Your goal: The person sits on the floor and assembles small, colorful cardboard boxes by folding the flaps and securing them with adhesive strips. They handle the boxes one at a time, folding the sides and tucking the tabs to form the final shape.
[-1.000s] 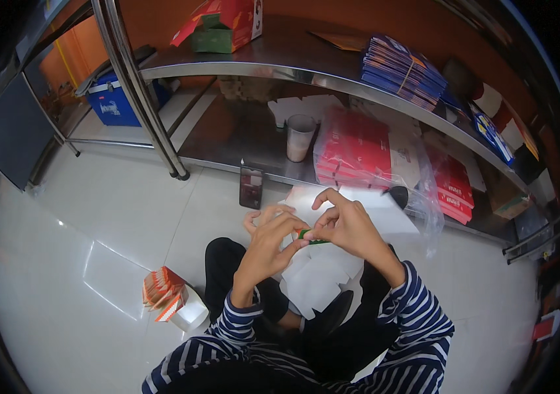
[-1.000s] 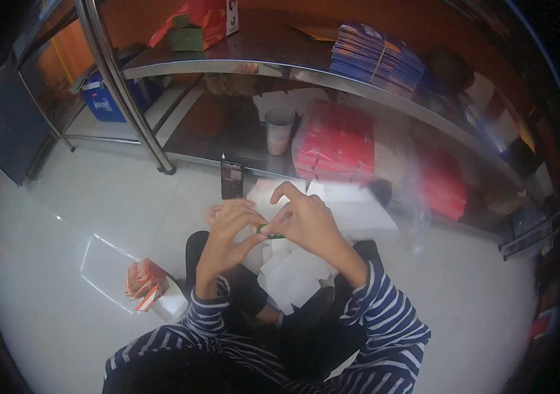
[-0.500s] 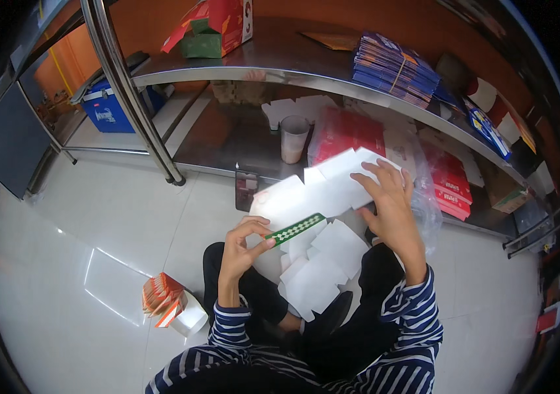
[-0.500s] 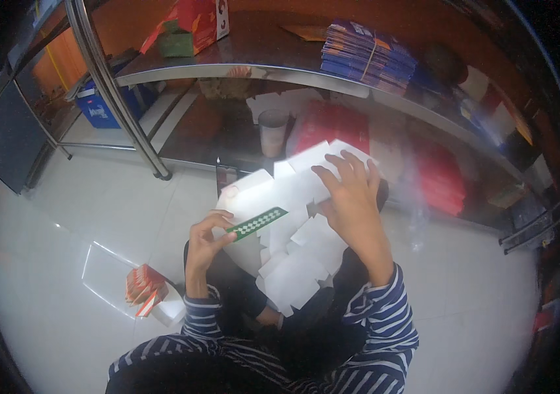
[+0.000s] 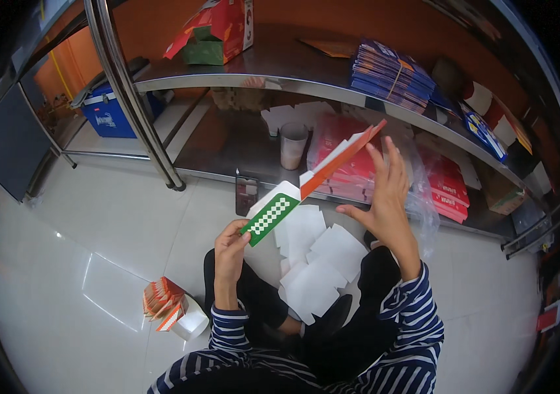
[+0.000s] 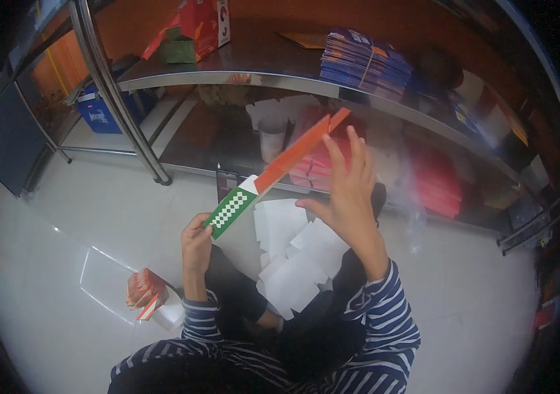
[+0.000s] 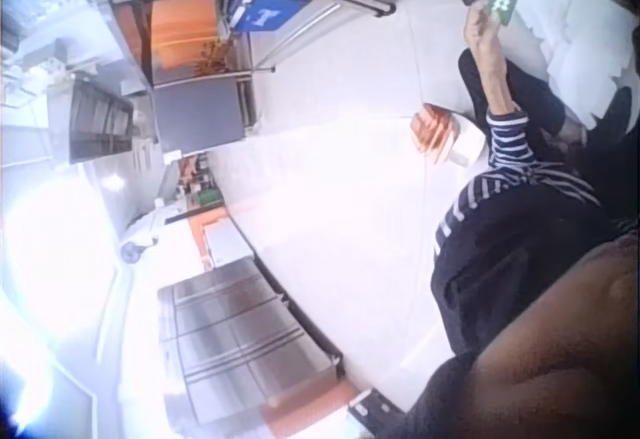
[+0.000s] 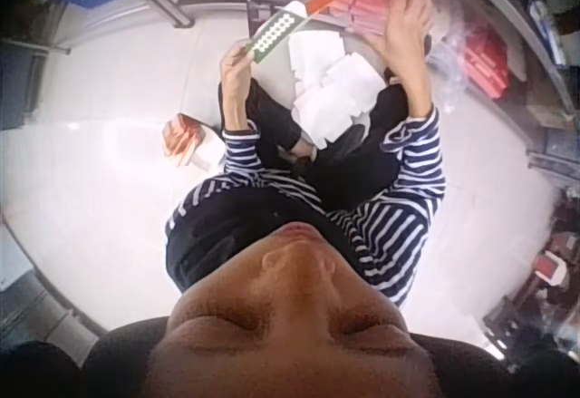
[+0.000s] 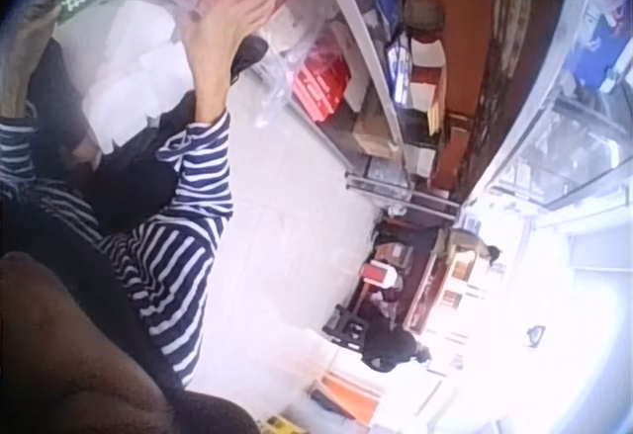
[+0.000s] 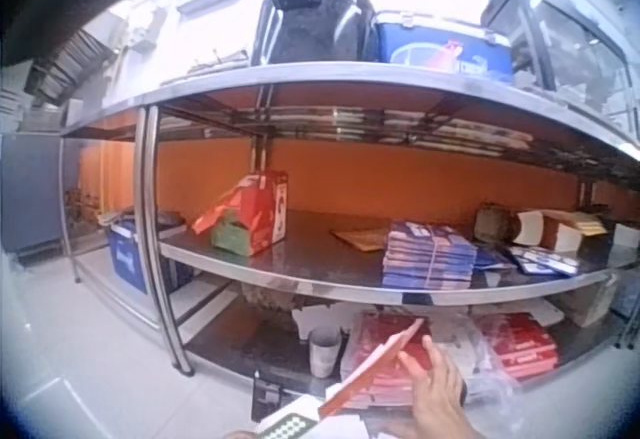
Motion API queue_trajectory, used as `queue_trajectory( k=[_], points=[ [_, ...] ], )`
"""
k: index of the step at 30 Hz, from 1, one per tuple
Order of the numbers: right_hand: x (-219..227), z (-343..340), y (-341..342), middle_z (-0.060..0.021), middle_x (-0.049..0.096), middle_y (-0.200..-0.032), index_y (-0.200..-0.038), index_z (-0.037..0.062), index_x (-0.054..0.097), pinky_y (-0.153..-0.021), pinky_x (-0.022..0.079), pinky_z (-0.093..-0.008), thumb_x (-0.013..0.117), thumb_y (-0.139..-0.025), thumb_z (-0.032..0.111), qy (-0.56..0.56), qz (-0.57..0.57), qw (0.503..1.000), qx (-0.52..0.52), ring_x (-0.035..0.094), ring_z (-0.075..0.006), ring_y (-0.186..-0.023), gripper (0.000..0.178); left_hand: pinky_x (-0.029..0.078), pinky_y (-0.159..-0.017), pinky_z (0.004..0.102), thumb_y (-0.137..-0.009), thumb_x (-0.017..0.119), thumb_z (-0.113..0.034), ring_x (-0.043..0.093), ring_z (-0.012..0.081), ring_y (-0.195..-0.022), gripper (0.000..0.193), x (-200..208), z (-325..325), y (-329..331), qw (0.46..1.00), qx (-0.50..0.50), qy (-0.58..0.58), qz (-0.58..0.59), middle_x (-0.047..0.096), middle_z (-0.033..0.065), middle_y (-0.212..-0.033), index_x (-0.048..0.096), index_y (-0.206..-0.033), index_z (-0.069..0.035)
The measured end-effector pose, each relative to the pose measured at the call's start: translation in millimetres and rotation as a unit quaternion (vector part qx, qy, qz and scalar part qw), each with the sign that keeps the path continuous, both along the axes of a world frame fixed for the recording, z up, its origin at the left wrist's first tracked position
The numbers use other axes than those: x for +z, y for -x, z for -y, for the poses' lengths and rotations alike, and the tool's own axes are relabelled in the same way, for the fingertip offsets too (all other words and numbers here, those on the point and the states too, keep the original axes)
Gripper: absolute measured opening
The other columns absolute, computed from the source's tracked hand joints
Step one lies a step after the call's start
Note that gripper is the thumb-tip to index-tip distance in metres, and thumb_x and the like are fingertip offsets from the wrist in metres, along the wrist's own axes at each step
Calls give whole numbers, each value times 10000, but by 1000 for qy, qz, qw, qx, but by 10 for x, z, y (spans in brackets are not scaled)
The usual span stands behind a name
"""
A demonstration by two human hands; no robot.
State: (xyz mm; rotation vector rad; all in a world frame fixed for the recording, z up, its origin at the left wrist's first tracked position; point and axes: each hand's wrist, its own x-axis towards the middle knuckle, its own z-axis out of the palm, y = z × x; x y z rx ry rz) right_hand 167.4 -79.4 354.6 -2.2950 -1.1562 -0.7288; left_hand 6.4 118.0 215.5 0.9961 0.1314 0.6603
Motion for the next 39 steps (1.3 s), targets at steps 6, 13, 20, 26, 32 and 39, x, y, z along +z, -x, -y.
queue_trajectory(
  k=[6,13,20,26,32,39],
  points=[
    [-20,-18,-143,-184,215,-1417,-1409,111,178,-1044,217,-483,809,-602,256,-185,-130,972,65,222,-355,-1312,1035,372,-891,270,-814,518,-51,550,159,-945,245,-95,-95,8,994,-55,87,32,604,109,-985,557,-1022,73],
    [194,-11,126,-139,382,-1331,-1187,136,557,-1028,210,-500,768,-610,293,-32,99,994,35,373,-314,-1218,634,379,-874,263,-800,510,-62,550,159,-920,273,-236,-173,21,992,-78,95,-10,603,106,-962,547,-1024,89],
    [-44,19,69,-58,641,-806,-865,124,670,-920,242,-510,651,-738,213,167,-133,972,96,549,-228,-896,156,303,-935,375,-817,559,-143,427,264,-1103,278,4,59,-64,848,292,-406,-177,545,122,-1086,581,-1073,-37],
    [-99,-110,253,-76,638,-758,-846,109,664,-828,273,-471,621,-758,204,121,-151,973,130,553,-230,-831,136,166,-965,438,-787,640,-230,343,293,-1199,173,428,550,-145,715,304,-592,-212,534,33,-1154,671,-919,-122],
    [-169,-127,238,-59,627,-722,-802,122,665,-776,293,-435,624,-733,190,134,-188,972,37,551,-221,-826,105,144,-960,431,-749,682,-261,429,204,-1127,144,340,594,-197,806,278,-498,-160,658,-27,-830,705,-825,-140],
    [-180,-167,229,19,587,-781,-778,135,628,-756,322,-403,661,-701,168,97,1,959,266,535,-148,-780,91,173,-897,445,-758,644,-209,468,192,-1027,109,345,357,-264,822,193,-491,-215,645,-7,-716,701,-772,-118]
  ],
)
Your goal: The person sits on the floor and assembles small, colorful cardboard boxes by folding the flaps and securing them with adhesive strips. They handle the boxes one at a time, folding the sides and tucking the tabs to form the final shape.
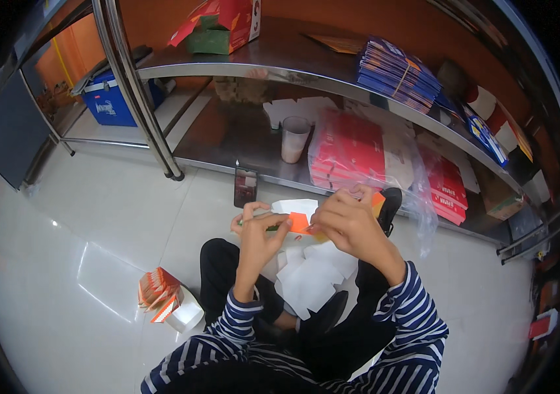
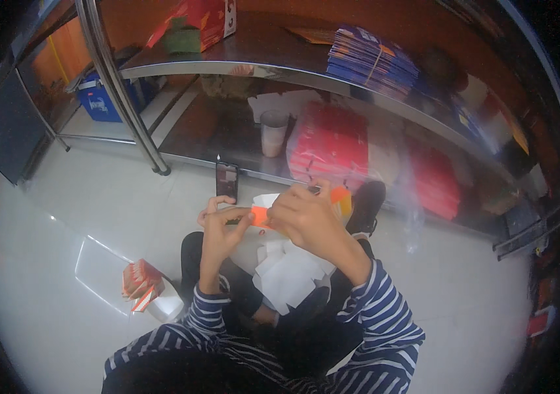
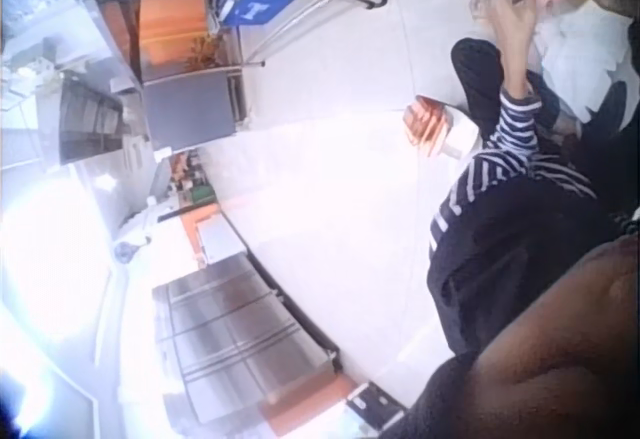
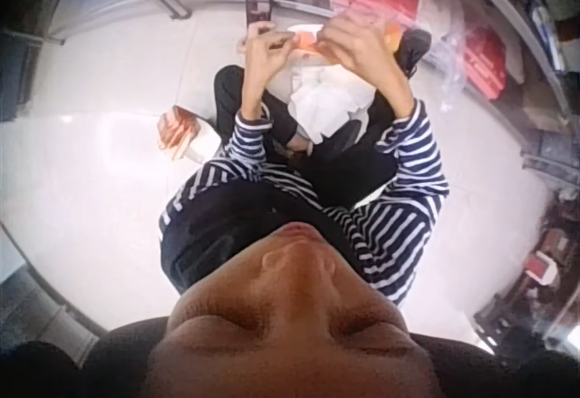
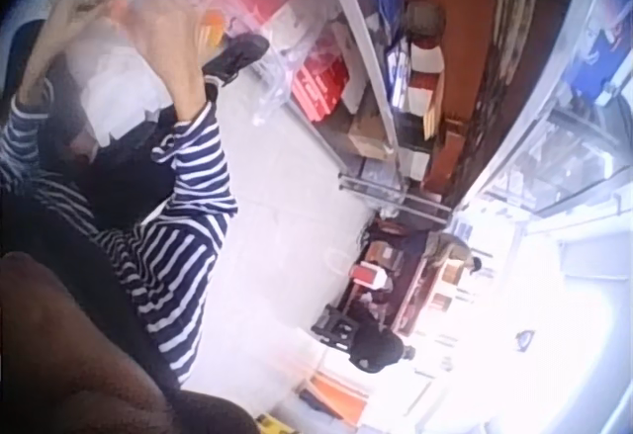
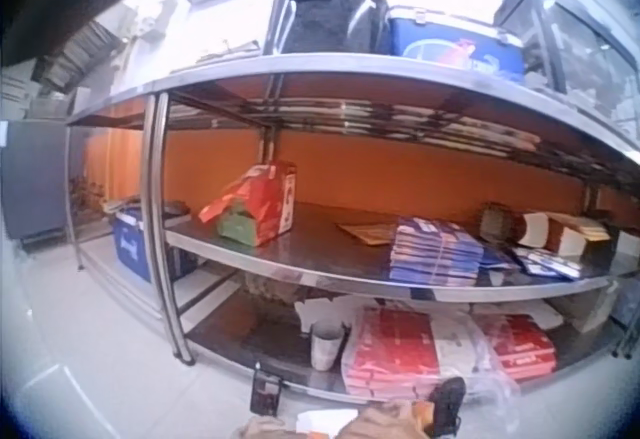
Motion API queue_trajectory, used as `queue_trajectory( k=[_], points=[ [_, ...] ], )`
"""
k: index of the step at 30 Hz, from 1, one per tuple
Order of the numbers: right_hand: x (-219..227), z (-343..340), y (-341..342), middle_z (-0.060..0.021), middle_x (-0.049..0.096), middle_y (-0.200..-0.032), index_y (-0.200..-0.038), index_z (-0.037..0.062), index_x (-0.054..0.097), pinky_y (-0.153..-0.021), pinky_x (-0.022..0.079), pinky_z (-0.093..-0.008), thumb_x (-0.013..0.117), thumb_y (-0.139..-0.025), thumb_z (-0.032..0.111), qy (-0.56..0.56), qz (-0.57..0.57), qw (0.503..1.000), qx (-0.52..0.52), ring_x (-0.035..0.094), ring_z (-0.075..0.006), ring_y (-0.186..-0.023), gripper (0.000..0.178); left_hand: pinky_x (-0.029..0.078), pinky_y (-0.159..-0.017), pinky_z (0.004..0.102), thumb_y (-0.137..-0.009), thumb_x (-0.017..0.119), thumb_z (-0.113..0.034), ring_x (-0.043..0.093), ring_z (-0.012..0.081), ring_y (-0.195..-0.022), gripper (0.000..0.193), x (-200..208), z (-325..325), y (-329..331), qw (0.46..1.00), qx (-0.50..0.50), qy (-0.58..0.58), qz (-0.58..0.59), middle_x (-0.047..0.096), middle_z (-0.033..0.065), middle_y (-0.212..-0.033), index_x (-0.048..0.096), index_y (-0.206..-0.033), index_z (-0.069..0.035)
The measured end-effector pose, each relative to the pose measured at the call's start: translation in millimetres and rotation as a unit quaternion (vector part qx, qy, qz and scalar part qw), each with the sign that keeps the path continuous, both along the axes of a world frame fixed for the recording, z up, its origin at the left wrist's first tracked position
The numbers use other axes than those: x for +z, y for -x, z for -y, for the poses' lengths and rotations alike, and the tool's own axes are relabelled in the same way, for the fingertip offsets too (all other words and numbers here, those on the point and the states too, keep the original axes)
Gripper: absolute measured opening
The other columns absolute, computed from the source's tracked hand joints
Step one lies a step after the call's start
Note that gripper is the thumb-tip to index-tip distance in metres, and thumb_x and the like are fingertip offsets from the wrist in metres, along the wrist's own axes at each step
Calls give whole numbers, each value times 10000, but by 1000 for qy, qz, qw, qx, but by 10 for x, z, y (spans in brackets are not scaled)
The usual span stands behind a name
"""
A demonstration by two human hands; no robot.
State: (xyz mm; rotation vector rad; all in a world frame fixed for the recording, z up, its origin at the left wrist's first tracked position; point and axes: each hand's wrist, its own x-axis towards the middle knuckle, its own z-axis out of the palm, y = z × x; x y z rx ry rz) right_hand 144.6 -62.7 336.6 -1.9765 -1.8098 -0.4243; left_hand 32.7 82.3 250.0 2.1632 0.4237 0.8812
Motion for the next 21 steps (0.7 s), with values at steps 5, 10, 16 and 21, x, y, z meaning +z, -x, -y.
queue_trajectory(
  k=[5,10,16,21],
  points=[
    [-62,-34,16,50,558,-765,-776,145,597,-769,334,-392,657,-684,197,-38,143,986,79,529,-124,-772,122,167,-918,437,-729,650,-174,467,186,-1025,103,267,-21,31,992,-115,-47,-24,648,5,-749,708,-774,-101],
    [-91,-17,54,59,566,-777,-775,145,603,-744,351,-373,659,-662,193,-73,158,983,63,535,-114,-755,135,174,-922,451,-728,630,-138,468,196,-1018,112,427,-110,92,981,-159,-108,-37,649,27,-786,704,-798,-93],
    [-157,17,22,70,596,-816,-791,147,638,-746,341,-367,716,-603,152,-101,180,977,58,555,-117,-753,204,190,-915,457,-723,606,-105,474,198,-1022,128,473,-114,87,975,-174,-130,-37,634,43,-783,694,-814,-83],
    [-167,14,32,61,598,-810,-815,151,641,-733,354,-361,684,-626,151,-90,182,978,57,558,-112,-747,194,205,-911,460,-706,598,-91,476,194,-1024,137,456,-100,55,973,-177,-144,-24,633,50,-797,693,-805,-83]
  ],
)
